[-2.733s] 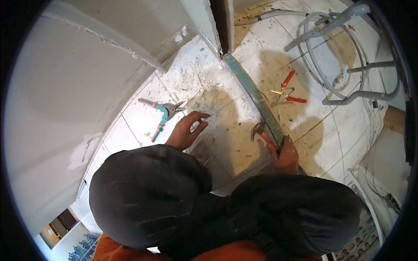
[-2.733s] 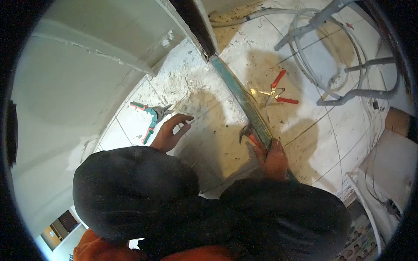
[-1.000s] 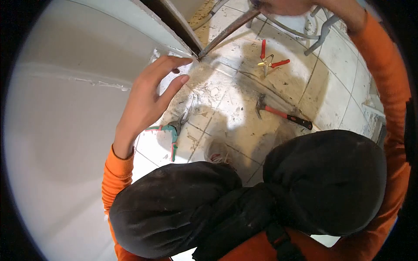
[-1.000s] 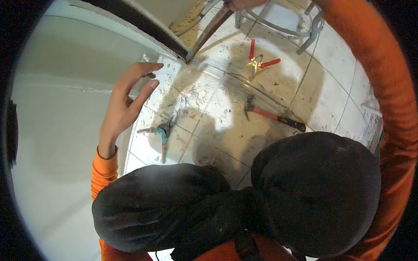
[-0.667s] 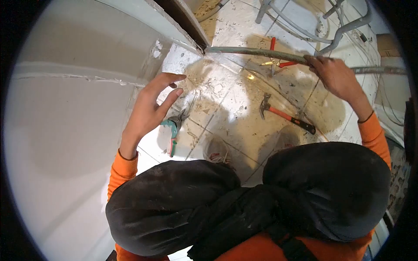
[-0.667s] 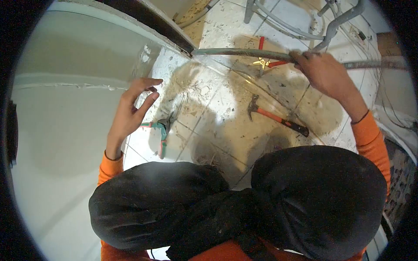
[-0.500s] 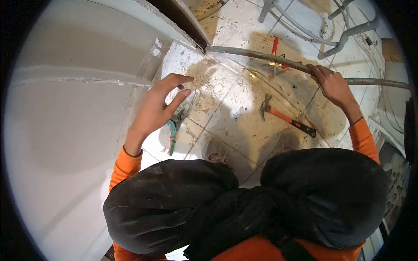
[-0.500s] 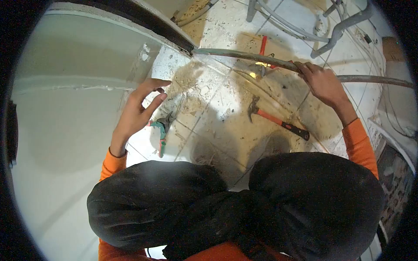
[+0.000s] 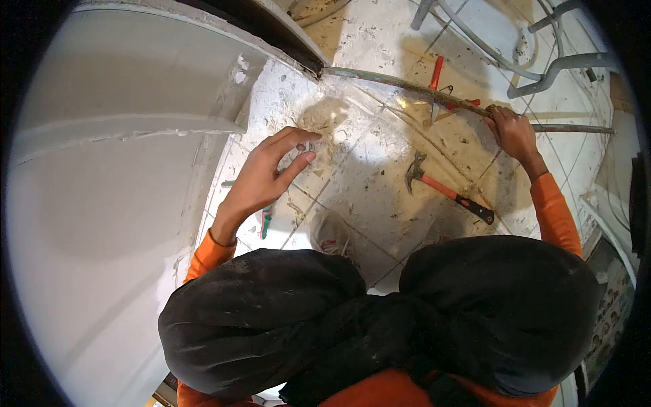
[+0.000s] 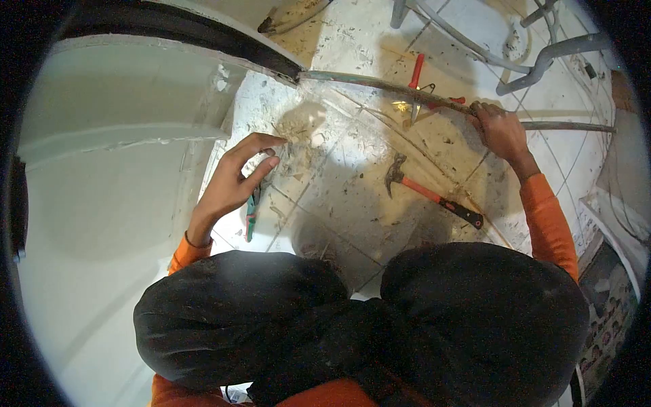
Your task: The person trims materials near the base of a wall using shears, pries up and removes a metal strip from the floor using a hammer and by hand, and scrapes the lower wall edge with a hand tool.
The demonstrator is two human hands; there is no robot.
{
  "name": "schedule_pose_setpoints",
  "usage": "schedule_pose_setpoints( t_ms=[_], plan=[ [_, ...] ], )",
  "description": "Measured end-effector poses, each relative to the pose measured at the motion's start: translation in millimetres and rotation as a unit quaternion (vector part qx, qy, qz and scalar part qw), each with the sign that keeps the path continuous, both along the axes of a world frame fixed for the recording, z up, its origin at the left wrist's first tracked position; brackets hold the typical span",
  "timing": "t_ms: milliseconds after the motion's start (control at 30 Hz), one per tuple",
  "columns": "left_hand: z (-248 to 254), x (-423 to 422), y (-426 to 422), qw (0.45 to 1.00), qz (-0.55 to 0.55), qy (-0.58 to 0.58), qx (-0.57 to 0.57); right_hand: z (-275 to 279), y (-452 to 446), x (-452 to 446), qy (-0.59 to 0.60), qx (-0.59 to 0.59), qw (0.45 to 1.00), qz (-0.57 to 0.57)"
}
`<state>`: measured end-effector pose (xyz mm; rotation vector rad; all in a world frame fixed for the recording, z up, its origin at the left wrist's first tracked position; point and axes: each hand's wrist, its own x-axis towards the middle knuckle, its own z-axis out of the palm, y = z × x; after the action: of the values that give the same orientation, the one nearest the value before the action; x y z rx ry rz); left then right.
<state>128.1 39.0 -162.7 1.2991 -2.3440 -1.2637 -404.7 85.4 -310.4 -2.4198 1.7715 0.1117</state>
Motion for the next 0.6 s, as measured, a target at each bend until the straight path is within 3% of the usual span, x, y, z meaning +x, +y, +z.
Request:
schedule_pose_setpoints(
  t_ms=[167, 600],
  plan=[
    [-0.9, -3.6, 2.1, 1.000, 0.006, -0.006, 0.016, -12.9, -2.3, -3.1, -0.027, 0.034, 0.998, -0.037],
    [-3.5, 11.6, 20.0, 1.000, 0.013, 0.011, 0.010, 54.3, 71.5, 81.2, -0.093, 0.174, 0.968, -0.156]
  ],
)
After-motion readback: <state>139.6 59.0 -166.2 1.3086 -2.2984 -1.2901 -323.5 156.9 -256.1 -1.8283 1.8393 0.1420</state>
